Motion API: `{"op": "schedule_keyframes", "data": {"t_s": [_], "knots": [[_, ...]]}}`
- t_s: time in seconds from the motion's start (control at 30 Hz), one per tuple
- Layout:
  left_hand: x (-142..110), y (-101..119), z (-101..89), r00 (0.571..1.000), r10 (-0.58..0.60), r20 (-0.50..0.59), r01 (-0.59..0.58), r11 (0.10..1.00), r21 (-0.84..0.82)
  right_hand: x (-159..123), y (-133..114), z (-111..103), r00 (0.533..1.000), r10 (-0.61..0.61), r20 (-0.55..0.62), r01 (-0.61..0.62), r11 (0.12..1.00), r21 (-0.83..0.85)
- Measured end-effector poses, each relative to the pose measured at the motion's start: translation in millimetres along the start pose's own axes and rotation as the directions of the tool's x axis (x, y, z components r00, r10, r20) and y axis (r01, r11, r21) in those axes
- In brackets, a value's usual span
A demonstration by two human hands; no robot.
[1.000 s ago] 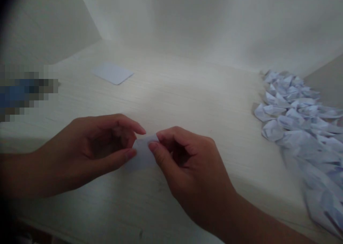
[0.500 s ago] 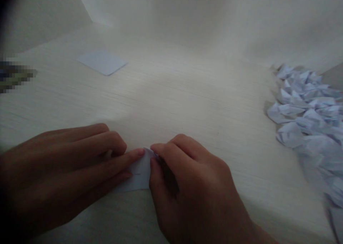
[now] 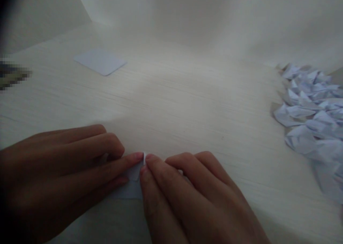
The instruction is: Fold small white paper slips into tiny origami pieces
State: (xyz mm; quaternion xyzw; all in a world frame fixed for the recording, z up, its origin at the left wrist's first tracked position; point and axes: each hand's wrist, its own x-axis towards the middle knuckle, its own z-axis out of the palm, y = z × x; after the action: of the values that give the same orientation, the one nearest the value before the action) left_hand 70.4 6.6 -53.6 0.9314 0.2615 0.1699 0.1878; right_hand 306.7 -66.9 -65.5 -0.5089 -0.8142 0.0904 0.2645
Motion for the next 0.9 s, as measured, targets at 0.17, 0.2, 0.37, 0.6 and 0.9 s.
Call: {"op": "schedule_keyframes", "data": {"t_s": [0.17, 0.2, 0.37, 0.6, 0.9], "knots": [[-0.9, -0.3, 1.1, 0.998, 0.058, 0.023, -0.060, 0.994, 0.095, -2.9, -2.4, 2.4, 1.000, -0.014, 0.010, 0.014, 0.999, 0.050], [0.0, 0.0, 1.3, 0.999, 0.046, 0.014, -0.047, 0.995, 0.092, -4.0, -2.0, 3.5, 1.000, -0.004, 0.008, 0.003, 0.998, 0.056], [6.7, 4.1, 1.6, 0.997, -0.081, 0.008, 0.080, 0.995, 0.067, -9.7, -1.5, 9.4, 0.999, 0.035, 0.015, -0.037, 0.995, 0.089], [0.8, 7.5, 1.1, 0.991, -0.125, 0.036, 0.125, 0.992, 0.008, -20.8, -5.1, 16.5, 0.999, 0.013, -0.042, -0.010, 0.997, 0.078], [-8.0, 6.2, 4.9, 0.988, -0.151, 0.030, 0.150, 0.988, 0.020, -25.7, -3.7, 17.5, 1.000, 0.029, -0.001, -0.029, 0.999, 0.026]]}}
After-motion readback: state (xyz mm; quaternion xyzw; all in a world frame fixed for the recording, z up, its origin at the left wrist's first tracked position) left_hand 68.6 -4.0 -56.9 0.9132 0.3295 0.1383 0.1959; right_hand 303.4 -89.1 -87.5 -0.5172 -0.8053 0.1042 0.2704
